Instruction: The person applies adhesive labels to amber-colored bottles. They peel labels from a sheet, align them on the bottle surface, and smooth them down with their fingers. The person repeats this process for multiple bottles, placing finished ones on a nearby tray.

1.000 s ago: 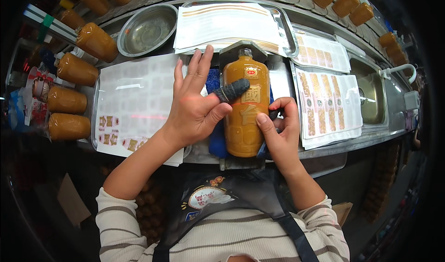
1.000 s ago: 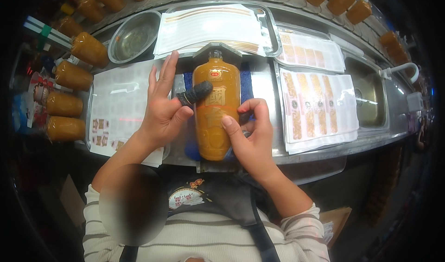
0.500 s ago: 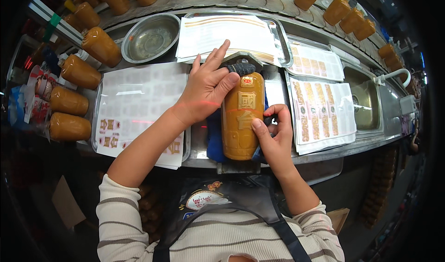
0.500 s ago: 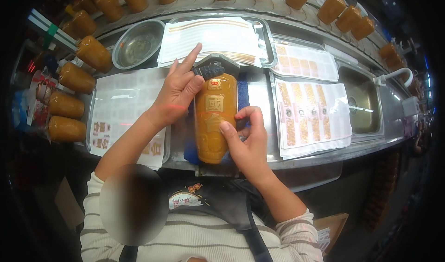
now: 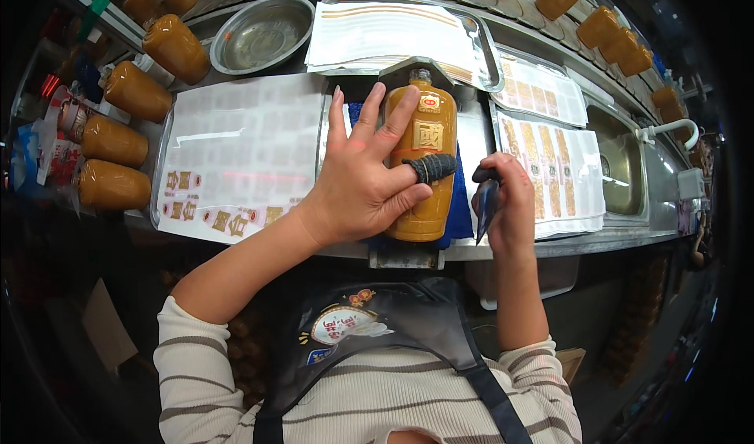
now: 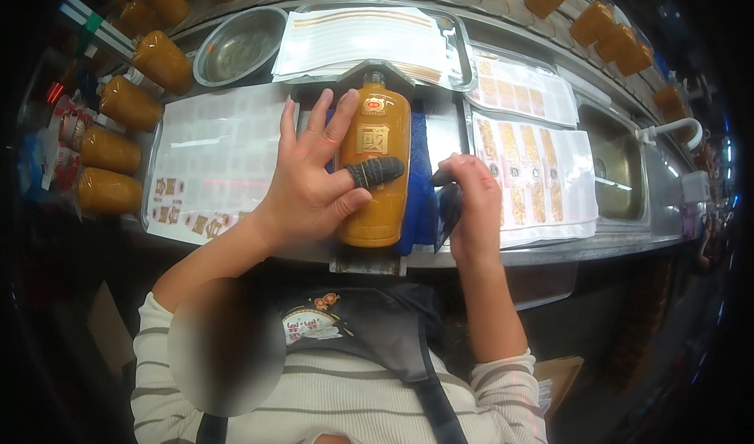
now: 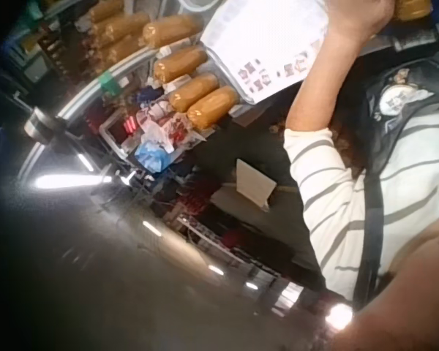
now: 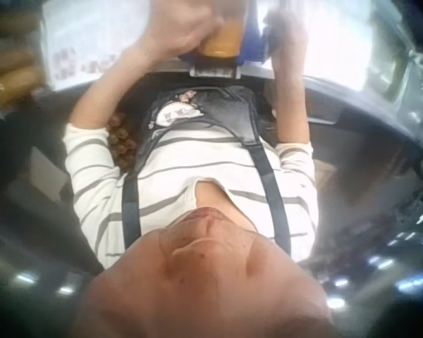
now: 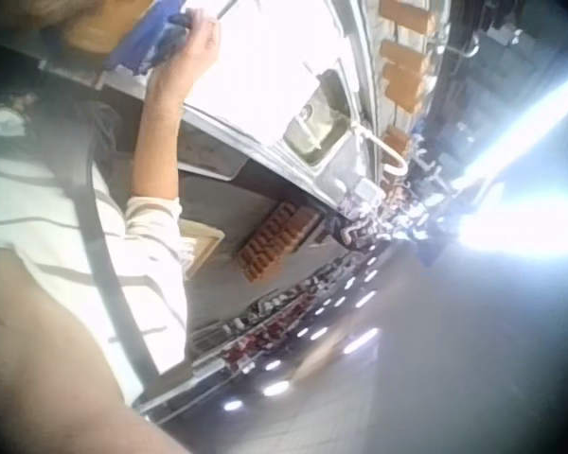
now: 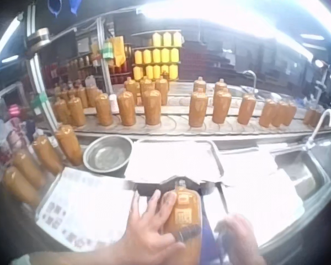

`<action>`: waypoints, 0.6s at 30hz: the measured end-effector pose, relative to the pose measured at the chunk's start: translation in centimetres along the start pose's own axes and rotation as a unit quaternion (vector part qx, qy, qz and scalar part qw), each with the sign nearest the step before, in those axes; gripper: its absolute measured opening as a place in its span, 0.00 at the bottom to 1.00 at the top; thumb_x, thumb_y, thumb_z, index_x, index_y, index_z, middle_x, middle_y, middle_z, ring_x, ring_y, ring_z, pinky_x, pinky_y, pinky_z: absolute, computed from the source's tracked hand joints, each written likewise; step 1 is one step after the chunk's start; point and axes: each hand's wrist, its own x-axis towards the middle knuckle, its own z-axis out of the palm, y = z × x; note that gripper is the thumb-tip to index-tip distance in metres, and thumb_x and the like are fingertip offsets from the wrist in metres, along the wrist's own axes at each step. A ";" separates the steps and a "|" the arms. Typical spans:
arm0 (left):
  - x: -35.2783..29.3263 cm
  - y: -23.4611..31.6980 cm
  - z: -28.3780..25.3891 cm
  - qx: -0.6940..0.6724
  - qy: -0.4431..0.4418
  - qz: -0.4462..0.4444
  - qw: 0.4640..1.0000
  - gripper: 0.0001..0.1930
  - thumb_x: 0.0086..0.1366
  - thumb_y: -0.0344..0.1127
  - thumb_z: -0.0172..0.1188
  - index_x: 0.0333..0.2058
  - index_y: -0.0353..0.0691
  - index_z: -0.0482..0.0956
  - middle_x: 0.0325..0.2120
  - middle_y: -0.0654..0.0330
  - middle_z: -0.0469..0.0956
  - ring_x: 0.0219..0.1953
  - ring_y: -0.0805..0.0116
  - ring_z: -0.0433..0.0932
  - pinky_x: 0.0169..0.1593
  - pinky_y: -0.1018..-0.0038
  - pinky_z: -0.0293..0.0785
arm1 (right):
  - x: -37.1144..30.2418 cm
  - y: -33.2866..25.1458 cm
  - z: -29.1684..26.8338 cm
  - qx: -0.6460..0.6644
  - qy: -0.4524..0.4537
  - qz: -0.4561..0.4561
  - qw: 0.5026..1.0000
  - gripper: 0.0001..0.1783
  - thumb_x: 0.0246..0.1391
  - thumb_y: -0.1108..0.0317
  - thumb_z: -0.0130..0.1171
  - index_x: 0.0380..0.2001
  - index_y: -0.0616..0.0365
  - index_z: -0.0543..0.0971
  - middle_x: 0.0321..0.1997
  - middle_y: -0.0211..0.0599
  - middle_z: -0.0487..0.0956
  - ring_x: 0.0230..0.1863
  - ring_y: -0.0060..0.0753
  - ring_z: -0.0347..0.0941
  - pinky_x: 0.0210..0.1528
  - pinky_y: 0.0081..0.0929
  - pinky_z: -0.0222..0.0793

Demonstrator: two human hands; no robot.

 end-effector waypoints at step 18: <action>-6.4 4.6 -1.1 -0.348 0.161 -0.348 0.855 0.22 0.71 0.37 0.57 0.57 0.27 0.75 0.66 0.39 0.65 0.66 0.57 0.67 0.68 0.62 0.57 | -4.2 -3.4 4.1 -0.487 -0.348 -0.576 0.556 0.13 0.42 0.72 0.67 0.35 0.55 0.84 0.28 0.33 0.72 0.40 0.39 0.75 0.38 0.39 0.74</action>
